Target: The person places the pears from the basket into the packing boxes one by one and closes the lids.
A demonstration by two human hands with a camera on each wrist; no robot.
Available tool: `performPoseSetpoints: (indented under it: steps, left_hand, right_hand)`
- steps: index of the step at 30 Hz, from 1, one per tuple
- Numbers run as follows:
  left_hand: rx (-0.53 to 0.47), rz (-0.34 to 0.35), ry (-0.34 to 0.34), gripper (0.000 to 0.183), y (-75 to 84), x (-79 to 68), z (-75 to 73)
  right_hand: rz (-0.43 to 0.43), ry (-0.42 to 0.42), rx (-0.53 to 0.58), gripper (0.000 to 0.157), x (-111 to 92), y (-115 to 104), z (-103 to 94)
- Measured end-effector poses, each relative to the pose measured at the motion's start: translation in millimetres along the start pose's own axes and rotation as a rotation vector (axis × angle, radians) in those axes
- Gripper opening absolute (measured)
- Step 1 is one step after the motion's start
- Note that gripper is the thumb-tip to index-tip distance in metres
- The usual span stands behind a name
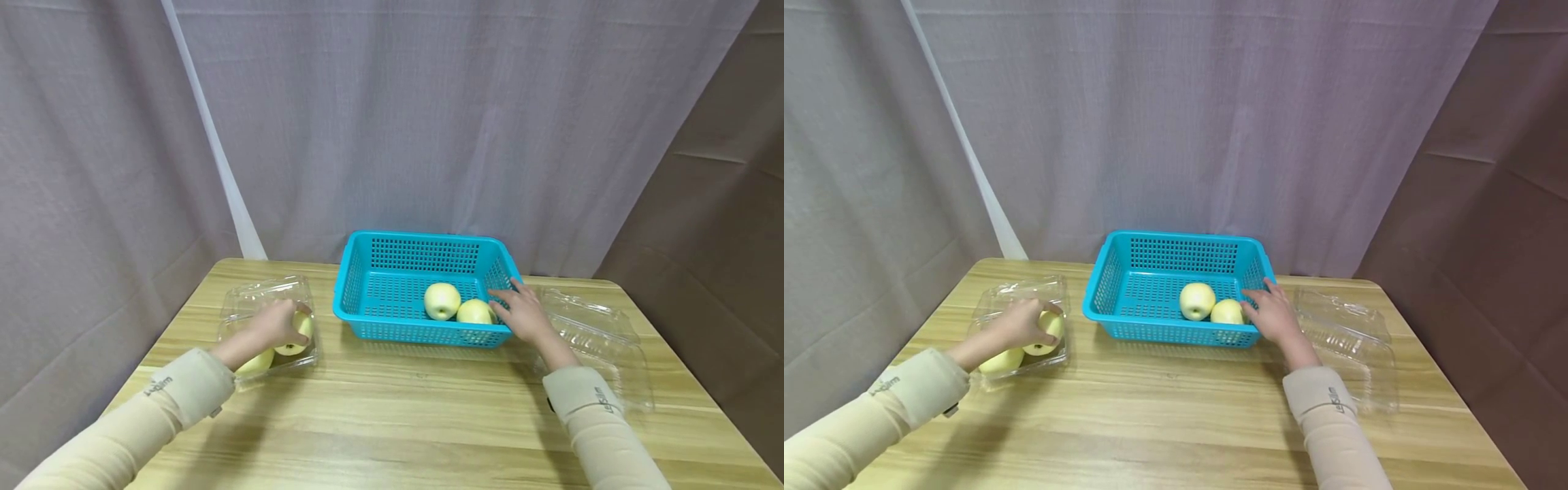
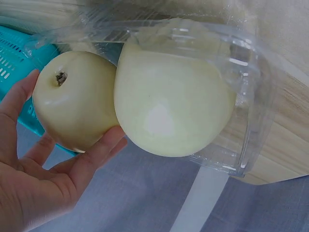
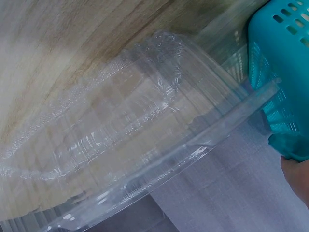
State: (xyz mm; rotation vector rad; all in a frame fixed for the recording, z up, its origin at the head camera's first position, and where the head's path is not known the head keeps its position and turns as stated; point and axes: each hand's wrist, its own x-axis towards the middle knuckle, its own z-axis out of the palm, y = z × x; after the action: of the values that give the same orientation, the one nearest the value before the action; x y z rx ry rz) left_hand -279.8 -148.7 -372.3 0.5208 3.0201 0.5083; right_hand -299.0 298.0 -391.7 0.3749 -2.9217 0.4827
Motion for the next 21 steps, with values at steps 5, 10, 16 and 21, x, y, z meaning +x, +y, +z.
performPoseSetpoints:
  steps: [5, 10, 16, 21]
  left_hand:
    - [0.034, 0.007, 0.032, 0.056, 1.0, -1.0, 3.3]
    - [0.088, 0.034, 0.031, 0.056, 0.4, -3.3, 9.3]
    - [0.083, 0.029, 0.029, 0.054, -4.8, -3.6, 19.4]
    - [0.094, 0.035, 0.048, 0.054, -5.5, -2.5, 22.8]
  right_hand:
    - [0.000, 0.000, -0.005, 0.043, 0.5, 1.4, 0.5]
    - [-0.002, 0.004, -0.008, 0.043, 0.5, 1.4, 1.0]
    - [-0.003, -0.001, -0.003, 0.043, -0.1, -0.7, 0.5]
    - [-0.007, 0.012, -0.007, 0.041, -0.3, -2.6, -2.2]
